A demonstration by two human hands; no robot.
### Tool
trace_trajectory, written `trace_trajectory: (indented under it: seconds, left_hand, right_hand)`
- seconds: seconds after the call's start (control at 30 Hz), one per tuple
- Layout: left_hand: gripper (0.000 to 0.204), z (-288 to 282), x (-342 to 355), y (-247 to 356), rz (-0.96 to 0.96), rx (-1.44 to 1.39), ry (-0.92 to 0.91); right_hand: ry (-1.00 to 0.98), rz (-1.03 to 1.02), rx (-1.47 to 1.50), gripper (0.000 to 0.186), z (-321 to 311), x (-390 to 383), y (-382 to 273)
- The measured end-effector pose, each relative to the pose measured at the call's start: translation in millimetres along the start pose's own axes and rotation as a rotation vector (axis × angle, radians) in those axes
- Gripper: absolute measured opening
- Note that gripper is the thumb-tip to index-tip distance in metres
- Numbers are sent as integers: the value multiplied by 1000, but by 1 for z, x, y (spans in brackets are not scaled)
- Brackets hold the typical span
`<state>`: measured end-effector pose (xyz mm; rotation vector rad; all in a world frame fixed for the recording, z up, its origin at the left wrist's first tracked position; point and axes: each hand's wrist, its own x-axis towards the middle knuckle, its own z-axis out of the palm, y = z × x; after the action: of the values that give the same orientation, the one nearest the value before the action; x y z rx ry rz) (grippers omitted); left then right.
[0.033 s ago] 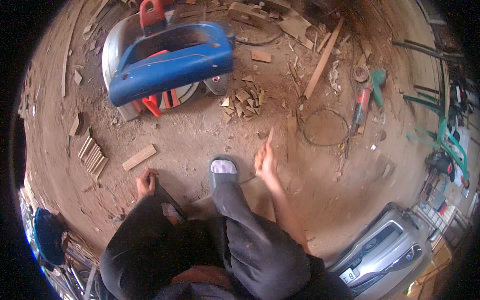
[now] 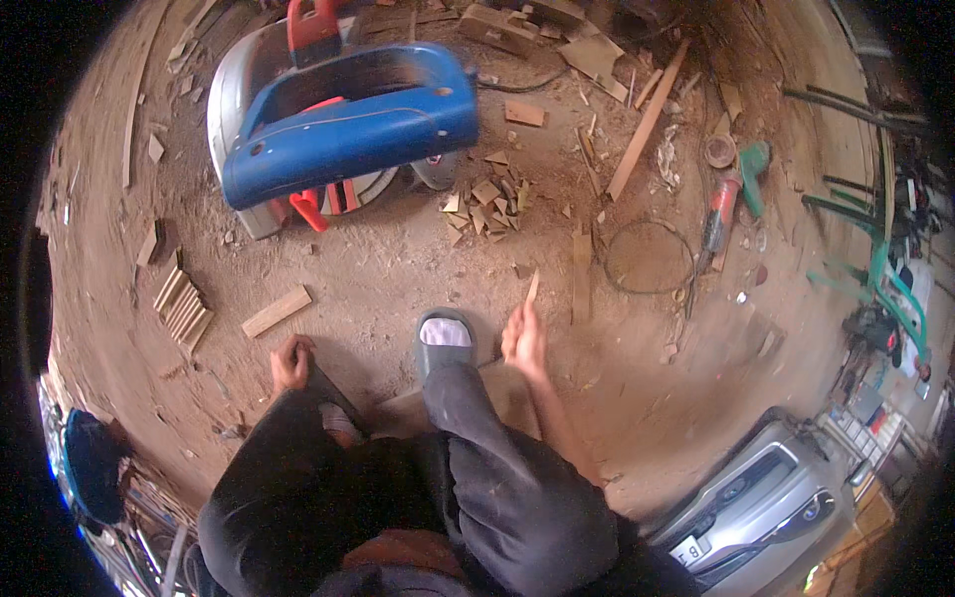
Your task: The person uses a miter saw to cut a small wooden plank on the floor, then clears away wood scraps by hand.
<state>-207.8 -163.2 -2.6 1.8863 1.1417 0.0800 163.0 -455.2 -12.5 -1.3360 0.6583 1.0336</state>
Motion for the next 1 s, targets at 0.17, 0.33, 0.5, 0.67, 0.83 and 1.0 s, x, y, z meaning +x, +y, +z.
trace_trajectory:
  seconds: [0.17,0.33,0.5,0.67,0.83,1.0]
  left_hand:
    - [15,2,6,4,39,-38,-4]
    - [14,-3,3,9,60,-35,17]
    - [13,-1,5,0,66,-23,2]
    - [12,1,-2,-5,23,-87,41]
    - [12,-1,2,-6,37,-50,23]
    - [12,0,1,-7,55,-56,26]
  right_hand:
    - [176,13,37,44,-17,-23,24]
    - [62,-191,-344,42,52,71,-118]
    - [43,-122,-431,40,85,100,-188]
    - [23,-104,-345,36,54,73,-134]
    - [11,-66,-386,37,46,58,-127]
    - [-303,-65,-249,43,56,50,-160]
